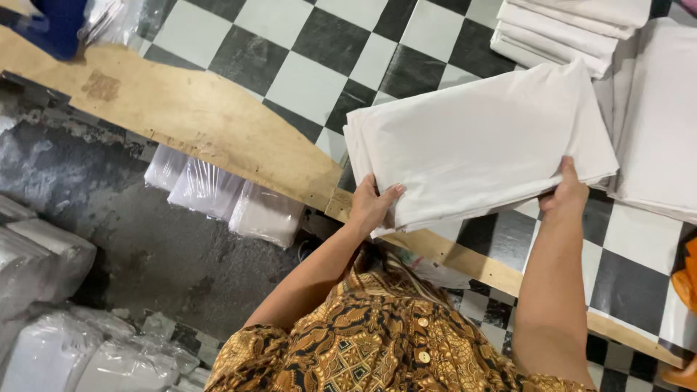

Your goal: The person folds white garments on a wooden table and places them into clear plastic bags. They seal the bags using a tape dispenser and stack the packaged items on the floor. The person repeats this process for multiple garments.

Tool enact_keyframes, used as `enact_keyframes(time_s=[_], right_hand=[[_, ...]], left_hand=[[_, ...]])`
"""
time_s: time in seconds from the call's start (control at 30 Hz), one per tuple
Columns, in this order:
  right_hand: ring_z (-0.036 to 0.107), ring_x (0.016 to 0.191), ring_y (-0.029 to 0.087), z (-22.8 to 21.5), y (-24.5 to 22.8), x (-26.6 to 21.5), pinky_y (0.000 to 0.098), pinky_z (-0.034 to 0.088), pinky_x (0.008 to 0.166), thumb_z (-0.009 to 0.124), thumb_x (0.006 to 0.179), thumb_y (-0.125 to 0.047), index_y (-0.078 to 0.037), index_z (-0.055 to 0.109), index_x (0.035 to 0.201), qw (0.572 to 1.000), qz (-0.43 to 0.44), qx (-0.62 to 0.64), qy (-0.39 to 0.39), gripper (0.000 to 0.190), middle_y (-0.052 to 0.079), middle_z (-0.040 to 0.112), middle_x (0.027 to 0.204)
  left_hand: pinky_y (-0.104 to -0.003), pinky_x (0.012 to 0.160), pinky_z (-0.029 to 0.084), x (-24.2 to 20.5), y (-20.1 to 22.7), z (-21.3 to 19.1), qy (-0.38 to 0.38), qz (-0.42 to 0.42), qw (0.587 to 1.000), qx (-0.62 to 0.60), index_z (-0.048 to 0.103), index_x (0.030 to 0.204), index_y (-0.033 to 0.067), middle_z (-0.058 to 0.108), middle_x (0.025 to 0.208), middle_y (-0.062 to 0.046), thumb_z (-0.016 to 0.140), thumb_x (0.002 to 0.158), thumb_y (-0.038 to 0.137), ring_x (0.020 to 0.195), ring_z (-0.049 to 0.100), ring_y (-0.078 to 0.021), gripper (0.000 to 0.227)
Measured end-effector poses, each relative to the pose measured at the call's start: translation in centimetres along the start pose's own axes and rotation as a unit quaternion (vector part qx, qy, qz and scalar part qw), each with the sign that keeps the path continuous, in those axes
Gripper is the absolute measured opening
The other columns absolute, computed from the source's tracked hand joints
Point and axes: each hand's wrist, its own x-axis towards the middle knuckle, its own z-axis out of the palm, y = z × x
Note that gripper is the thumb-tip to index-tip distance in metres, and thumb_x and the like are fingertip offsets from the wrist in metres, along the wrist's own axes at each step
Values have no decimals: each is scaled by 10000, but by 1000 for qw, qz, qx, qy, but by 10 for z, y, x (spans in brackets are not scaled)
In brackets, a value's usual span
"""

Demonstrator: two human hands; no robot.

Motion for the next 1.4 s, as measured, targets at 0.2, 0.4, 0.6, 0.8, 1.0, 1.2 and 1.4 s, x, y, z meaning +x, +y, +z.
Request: enact_keyframes(time_s=[0.2,0.4,0.6,0.8,1.0,1.2,1.4], right_hand=[[713,1176,356,3,-18,-11,542,659,915,692,1012,-197,66,505,1397,997,16,-59,-57,503,207,646,1340],[673,1019,407,24,-38,-116,532,571,847,345,1108,-559,99,450,1362,945,151,-276,-94,713,276,642,1145],[694,806,369,34,27,-213,459,598,790,148,1080,-582,112,592,1063,813,331,-314,-362,824,271,695,890],[728,957,359,50,70,-231,476,602,856,369,1041,-540,84,616,1210,783,340,-158,-496,691,258,734,1074],[697,1098,328,66,71,-243,465,565,966,509,914,-673,60,536,1372,775,338,-74,-528,865,240,689,1228],[580,1355,289,85,42,-209,451,551,1099,582,863,-762,27,487,1460,951,230,147,-146,994,169,587,1450],[530,1378,287,86,44,-170,481,484,1159,707,969,-408,-101,488,1438,966,168,103,-170,602,93,540,1474]], left_hand=[[-357,837,554,-3,-1,-4,47,-17,985,167,688,1167,11,774,1003,-160,788,876,413,889,723,-232,506],[-380,881,563,-7,-16,-13,133,-29,985,107,568,1213,-19,697,1118,-177,842,700,533,994,691,-249,802],[-422,944,468,5,-5,0,142,74,932,324,678,944,-61,535,1252,-168,872,765,582,1176,515,-335,695],[-379,893,537,-11,-2,9,186,130,945,236,659,993,-25,592,1240,-128,878,722,421,1103,627,-301,566],[-351,927,589,-9,28,24,50,-94,994,-34,266,1423,0,603,1207,-258,805,783,368,1060,727,-355,915],[-388,992,536,-2,31,34,35,84,992,-85,303,1423,-80,613,1278,-258,845,772,302,1190,654,-343,929],[-466,984,457,15,-8,5,142,45,939,311,550,1159,-14,544,1336,-240,931,794,486,1250,518,-420,727]])
